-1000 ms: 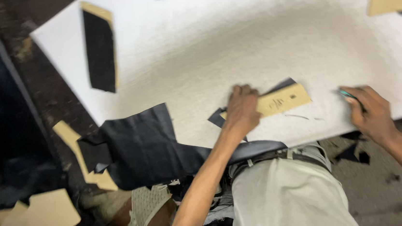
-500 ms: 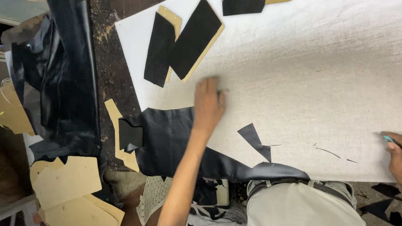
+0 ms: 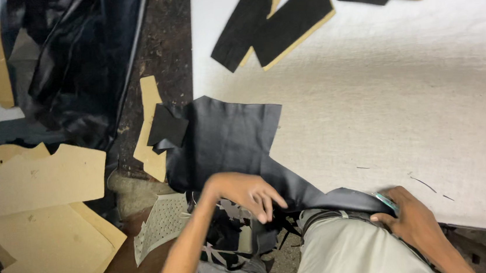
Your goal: The person lays a large piece of black leather on a worktable, places cardboard templates on it, and uses a cutting tool to trace and cut out shapes. The person repeatedly repositions the leather and templates, cuts along the template edges, and sets aside the cut pieces.
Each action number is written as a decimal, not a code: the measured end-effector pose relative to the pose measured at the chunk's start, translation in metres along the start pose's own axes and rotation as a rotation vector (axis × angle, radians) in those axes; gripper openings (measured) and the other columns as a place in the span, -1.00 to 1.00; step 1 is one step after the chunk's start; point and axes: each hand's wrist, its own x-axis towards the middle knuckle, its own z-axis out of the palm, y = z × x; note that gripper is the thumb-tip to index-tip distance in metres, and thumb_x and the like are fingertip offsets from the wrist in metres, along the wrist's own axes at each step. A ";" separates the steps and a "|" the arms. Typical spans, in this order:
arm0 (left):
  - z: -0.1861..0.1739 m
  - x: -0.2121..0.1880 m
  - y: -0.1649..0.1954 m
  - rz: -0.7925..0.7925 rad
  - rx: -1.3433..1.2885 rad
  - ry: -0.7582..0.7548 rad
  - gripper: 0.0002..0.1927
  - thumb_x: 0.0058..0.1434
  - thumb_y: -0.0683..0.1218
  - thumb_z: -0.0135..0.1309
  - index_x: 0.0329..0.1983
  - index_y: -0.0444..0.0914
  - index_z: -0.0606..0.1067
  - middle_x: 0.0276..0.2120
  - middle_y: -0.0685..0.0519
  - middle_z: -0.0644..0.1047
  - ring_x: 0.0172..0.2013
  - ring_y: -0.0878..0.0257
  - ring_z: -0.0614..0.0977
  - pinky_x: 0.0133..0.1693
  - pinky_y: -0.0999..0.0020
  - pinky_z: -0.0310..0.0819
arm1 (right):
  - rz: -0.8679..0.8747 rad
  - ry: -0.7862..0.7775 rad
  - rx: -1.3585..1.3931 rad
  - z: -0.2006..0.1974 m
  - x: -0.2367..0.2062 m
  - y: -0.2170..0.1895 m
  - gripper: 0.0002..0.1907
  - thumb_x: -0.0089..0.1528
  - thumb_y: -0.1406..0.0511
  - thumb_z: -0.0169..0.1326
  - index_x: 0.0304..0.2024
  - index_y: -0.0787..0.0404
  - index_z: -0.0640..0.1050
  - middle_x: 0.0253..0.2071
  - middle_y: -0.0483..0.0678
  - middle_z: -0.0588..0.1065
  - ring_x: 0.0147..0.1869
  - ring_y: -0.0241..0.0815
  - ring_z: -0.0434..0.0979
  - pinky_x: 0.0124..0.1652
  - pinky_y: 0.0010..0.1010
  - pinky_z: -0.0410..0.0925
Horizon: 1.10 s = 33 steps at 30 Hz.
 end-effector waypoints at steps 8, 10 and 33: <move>-0.079 -0.013 -0.034 0.089 0.255 1.561 -0.44 0.04 -0.13 0.34 0.11 -0.32 0.43 0.07 -0.11 0.42 -0.31 0.08 0.57 -0.24 0.21 0.50 | -0.020 0.140 -0.148 0.030 0.004 0.002 -0.44 0.02 0.07 0.33 -0.05 0.27 0.57 -0.09 -0.01 0.52 0.01 0.02 0.54 -0.05 -0.19 0.42; -0.085 0.002 -0.045 0.122 0.327 1.646 -0.57 0.05 -0.15 0.35 -0.05 -0.31 0.46 -0.05 -0.08 0.43 -0.28 0.05 0.55 -0.22 0.17 0.47 | -0.049 0.152 -0.148 0.037 0.001 0.004 -0.49 0.07 0.09 0.29 -0.06 0.28 0.57 -0.11 0.00 0.51 -0.02 0.02 0.53 -0.07 -0.19 0.42; -0.112 0.055 -0.058 0.452 0.400 1.837 -0.81 0.35 -0.31 0.22 -0.10 -0.36 0.42 0.00 -0.07 0.36 -0.08 0.13 0.50 -0.12 0.26 0.44 | 0.055 0.002 0.075 -0.122 0.050 0.053 -0.61 -0.01 0.10 0.41 -0.21 0.11 0.66 -0.50 -0.03 0.57 -0.36 -0.12 0.56 -0.28 -0.25 0.40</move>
